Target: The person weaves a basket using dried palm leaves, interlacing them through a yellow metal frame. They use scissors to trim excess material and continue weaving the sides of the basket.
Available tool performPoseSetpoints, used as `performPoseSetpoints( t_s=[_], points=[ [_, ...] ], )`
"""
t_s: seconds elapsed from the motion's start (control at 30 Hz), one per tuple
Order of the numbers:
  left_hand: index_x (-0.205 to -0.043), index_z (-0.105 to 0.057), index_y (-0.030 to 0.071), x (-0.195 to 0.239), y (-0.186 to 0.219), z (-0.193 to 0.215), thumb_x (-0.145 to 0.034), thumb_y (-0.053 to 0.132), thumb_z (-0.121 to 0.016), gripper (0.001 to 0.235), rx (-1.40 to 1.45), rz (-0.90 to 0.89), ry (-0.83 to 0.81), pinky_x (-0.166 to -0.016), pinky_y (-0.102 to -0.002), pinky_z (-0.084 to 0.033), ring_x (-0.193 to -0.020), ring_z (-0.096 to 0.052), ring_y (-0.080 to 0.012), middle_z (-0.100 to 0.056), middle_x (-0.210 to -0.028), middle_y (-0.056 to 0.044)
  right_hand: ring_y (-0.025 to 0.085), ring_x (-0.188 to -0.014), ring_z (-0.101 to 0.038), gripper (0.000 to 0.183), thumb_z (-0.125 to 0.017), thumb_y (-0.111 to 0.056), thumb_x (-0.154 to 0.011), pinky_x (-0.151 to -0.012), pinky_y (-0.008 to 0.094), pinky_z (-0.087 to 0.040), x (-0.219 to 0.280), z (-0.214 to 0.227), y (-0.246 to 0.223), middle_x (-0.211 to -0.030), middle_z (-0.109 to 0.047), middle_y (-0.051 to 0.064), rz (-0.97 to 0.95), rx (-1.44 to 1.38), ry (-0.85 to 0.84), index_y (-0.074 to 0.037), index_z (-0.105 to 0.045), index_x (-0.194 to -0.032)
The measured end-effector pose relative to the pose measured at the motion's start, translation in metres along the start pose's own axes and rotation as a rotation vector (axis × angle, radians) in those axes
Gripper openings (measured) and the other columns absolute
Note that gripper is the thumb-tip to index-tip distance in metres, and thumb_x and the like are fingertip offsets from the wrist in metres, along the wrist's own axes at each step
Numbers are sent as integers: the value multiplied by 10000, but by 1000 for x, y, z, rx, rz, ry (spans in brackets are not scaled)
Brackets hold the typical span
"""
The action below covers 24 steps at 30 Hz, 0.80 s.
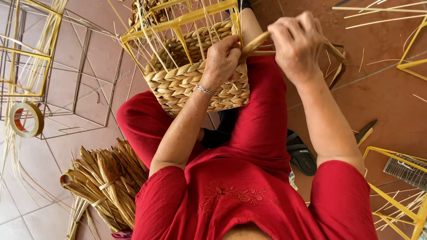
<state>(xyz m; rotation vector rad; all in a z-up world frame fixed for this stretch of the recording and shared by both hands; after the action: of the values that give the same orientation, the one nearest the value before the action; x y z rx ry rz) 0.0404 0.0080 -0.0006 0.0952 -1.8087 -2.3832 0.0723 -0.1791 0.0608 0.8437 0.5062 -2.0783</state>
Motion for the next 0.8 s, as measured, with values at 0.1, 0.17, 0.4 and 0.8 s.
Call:
performPoseSetpoints(
  t_s=[0.1,0.17,0.4,0.8],
  points=[
    [-1085,-632,-13,-1,2,-3,-925,137,-752,250,-116,-49,67,-362,-286,-498,-473,-662,-132,-773,-797,-97,175,-692,-670,93,-826,-152,-999,-634,355,-525,2,-57,31,-822,-712,3,-203,-215,-167,-129,-737,-991],
    [-994,-604,16,2,14,-3,-877,169,-812,283,-314,-222,192,-493,-326,-534,-563,-684,-171,-747,-759,-96,155,-617,-650,159,-832,-242,-1013,-596,340,-509,19,-94,43,-737,-690,20,-368,-363,-320,-116,-752,-960],
    [-915,-599,52,3,12,6,-856,103,-804,219,-360,-203,168,-588,-333,-575,-630,-718,-191,-729,-734,-81,58,-668,-626,280,-841,-357,-936,-606,242,-500,71,-140,77,-749,-701,-47,-841,-949,-709,-87,-780,-978],
    [-971,-583,31,62,24,156,-926,-72,-644,128,167,-107,-69,-629,-269,-646,-707,-690,-110,-668,-850,-82,382,-1502,-342,454,-861,-541,-811,-1167,572,-344,5,-139,17,-1654,-356,222,-663,-1165,-638,-112,-752,-912]
  ],
)
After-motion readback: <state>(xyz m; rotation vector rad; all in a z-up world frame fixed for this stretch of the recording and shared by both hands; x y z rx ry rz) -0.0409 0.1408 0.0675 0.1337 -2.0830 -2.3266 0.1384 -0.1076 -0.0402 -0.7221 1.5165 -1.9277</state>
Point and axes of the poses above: each hand's wrist, its own x-axis away from the middle knuckle, its own z-axis out of the back of the hand, y = z × x, the point moved 8 cm from there along -x, towards the middle knuckle
